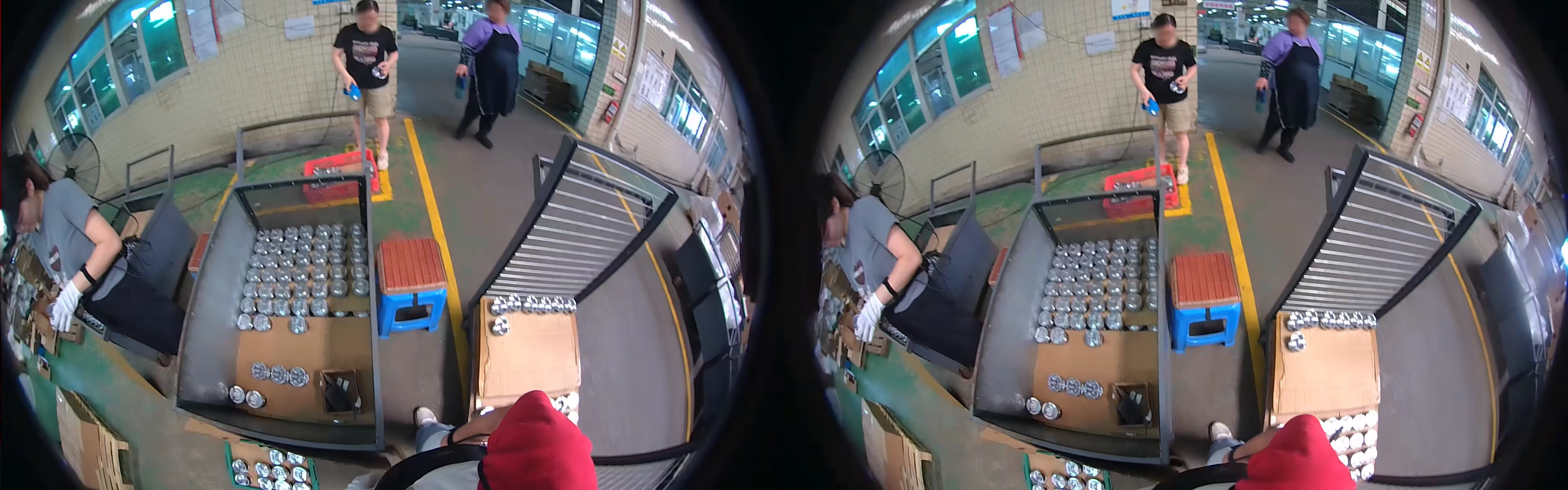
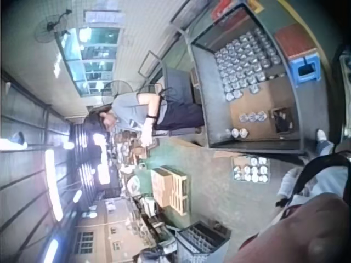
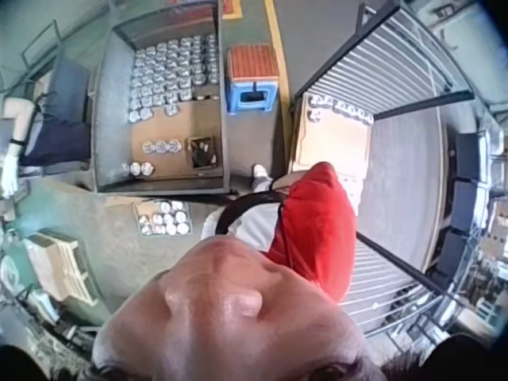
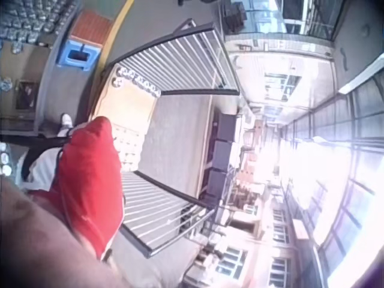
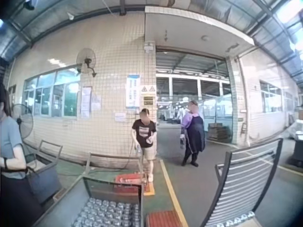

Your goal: Inspecting metal pistons for defects and placing them into organized trays or cartons.

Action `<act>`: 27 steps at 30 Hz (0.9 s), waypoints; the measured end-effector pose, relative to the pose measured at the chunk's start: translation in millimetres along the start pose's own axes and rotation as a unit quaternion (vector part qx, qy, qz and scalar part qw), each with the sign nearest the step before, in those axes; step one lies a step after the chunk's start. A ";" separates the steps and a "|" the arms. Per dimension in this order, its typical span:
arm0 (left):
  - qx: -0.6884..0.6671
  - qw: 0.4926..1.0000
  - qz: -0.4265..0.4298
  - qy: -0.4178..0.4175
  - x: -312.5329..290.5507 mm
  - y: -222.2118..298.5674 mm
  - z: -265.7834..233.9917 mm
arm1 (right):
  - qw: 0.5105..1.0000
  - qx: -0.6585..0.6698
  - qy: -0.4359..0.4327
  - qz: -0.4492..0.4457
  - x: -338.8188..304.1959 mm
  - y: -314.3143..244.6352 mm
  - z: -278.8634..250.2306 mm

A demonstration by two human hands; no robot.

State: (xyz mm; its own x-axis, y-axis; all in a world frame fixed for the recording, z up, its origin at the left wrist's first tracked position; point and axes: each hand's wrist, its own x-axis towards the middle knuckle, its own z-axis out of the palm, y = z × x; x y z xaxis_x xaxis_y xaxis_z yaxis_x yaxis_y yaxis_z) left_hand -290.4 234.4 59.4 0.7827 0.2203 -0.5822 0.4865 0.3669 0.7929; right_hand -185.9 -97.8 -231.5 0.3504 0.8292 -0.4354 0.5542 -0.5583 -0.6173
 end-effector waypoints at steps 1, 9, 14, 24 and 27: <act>0.011 1.000 0.020 0.004 -0.5 11.8 15.5 | 1.000 -0.007 0.001 -0.003 -0.7 13.9 -11.0; 0.089 0.993 0.080 -0.013 1.1 39.6 56.8 | 0.997 -0.011 -0.037 0.063 -85.0 57.3 -123.1; 0.099 0.990 0.104 -0.015 42.1 45.1 94.6 | 0.988 -0.131 -0.013 0.084 -39.7 42.1 -258.8; 0.139 0.981 0.134 0.003 235.0 101.6 182.5 | 0.863 -0.446 -0.143 -0.187 145.1 148.6 -469.8; 0.132 0.982 0.134 0.021 274.1 104.9 208.5 | 0.815 -0.483 -0.278 -0.158 201.7 209.1 -490.1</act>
State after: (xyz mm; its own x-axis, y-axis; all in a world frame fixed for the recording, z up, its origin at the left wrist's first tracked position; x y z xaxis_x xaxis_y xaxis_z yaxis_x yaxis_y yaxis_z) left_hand 56.1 144.9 20.5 0.8823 0.3153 -0.3495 0.3538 0.0458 0.9342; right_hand 370.7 -35.0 -127.2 -0.1727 0.6384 -0.7501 0.9806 0.1834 -0.0697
